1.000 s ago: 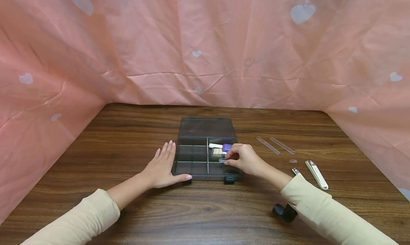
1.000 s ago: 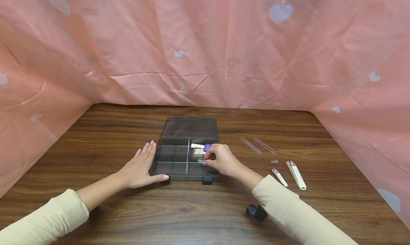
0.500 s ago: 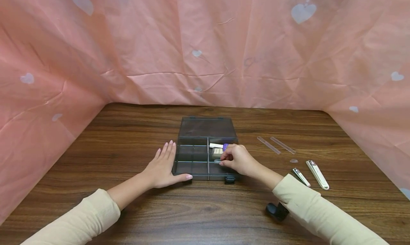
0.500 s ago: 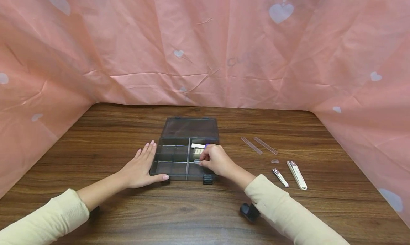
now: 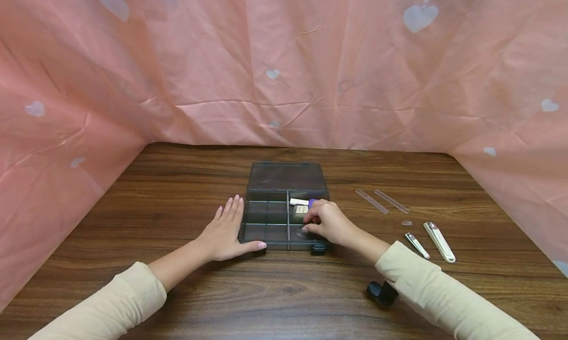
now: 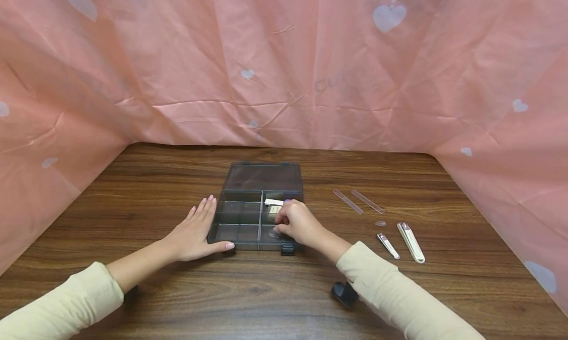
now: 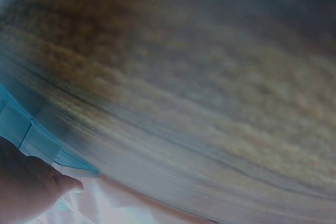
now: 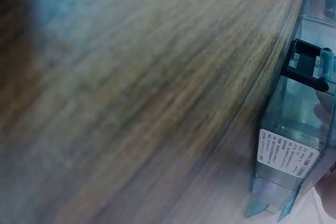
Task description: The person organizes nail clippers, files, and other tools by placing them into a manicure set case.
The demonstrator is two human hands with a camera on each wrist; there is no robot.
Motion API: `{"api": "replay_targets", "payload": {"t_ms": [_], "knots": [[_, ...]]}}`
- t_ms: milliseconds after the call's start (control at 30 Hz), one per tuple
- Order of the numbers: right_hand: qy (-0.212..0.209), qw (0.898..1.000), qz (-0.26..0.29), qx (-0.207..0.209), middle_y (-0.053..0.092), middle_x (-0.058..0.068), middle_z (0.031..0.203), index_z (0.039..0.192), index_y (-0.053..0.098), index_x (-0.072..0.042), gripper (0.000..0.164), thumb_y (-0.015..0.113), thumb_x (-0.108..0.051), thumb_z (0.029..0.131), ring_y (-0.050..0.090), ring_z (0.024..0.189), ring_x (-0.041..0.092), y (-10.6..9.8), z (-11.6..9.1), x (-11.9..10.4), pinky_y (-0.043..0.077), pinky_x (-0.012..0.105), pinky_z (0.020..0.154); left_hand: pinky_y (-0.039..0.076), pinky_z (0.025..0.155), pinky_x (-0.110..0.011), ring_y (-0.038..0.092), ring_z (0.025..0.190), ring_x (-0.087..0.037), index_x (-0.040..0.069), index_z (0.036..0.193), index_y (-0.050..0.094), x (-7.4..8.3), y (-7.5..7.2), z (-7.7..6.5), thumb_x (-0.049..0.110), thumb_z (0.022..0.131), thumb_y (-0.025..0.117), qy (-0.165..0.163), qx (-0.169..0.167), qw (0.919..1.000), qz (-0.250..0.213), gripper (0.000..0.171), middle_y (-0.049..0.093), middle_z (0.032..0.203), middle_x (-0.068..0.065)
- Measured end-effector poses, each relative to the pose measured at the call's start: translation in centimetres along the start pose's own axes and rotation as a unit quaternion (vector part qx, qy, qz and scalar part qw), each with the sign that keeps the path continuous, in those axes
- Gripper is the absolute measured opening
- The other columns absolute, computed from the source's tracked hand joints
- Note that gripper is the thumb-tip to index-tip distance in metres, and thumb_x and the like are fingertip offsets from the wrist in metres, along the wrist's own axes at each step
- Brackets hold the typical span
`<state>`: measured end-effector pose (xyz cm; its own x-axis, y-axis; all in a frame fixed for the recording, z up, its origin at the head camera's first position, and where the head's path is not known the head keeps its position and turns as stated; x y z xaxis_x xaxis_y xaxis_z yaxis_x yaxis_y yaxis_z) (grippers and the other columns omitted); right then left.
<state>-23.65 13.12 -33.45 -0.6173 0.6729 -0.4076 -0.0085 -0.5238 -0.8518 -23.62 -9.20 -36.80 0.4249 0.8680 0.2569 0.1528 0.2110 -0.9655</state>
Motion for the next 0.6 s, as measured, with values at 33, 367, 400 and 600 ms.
{"api": "replay_targets", "payload": {"t_ms": [33, 367, 400, 600], "knots": [[-0.001, 1.0, 0.002, 0.0, 0.06, -0.003, 0.067, 0.071, 0.071, -0.007, 0.007, 0.077, -0.01, 0.072, 0.046, 0.068, 0.008, 0.0, 0.0, 0.0, 0.04, 0.021, 0.062, 0.01, 0.116, -0.051, 0.002, 0.144, -0.035, -0.006, 0.147, 0.007, 0.0, 0.0, 0.0, 0.075, 0.076, 0.048, 0.0, 0.0, 1.0, -0.001, 0.115, 0.003, 0.154, -0.023], [0.014, 0.999, 0.037, 0.033, 0.062, 0.0, 0.07, 0.074, 0.071, -0.003, 0.004, 0.075, -0.004, 0.074, 0.05, 0.068, 0.009, -1.1, -0.7, 0.4, 0.044, 0.022, 0.06, 0.01, 0.116, -0.051, 0.002, 0.144, -0.035, -0.006, 0.147, 0.007, 0.1, 0.0, -0.1, 0.075, 0.076, 0.048, 0.001, -0.002, 1.0, -0.003, 0.114, 0.003, 0.154, -0.023], [0.017, 0.998, 0.037, 0.038, 0.062, 0.0, 0.07, 0.074, 0.071, -0.003, 0.004, 0.075, -0.005, 0.075, 0.049, 0.068, 0.008, -1.3, -0.8, 0.5, 0.043, 0.022, 0.06, 0.009, 0.116, -0.051, 0.002, 0.144, -0.035, -0.006, 0.147, 0.007, 0.1, 0.0, -0.1, 0.075, 0.076, 0.048, 0.001, -0.002, 1.0, -0.003, 0.114, 0.003, 0.154, -0.023], [0.026, 0.998, 0.026, 0.055, 0.063, 0.0, 0.072, 0.074, 0.071, -0.003, 0.004, 0.073, -0.005, 0.076, 0.046, 0.064, 0.005, -2.7, -1.5, 1.2, 0.041, 0.019, 0.055, 0.009, 0.116, -0.051, 0.002, 0.144, -0.035, -0.006, 0.147, 0.008, 0.0, 0.0, -0.1, 0.076, 0.076, 0.047, 0.0, -0.002, 1.0, -0.001, 0.115, 0.003, 0.154, -0.023]]}}
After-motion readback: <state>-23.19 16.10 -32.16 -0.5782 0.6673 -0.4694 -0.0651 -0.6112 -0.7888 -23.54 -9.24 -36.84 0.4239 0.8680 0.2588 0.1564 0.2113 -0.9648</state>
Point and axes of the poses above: each hand's wrist, its own z-axis towards the middle knuckle, its own y-axis out of the palm, x = y × z, the point moved 5 cm from there along z, towards the middle knuckle
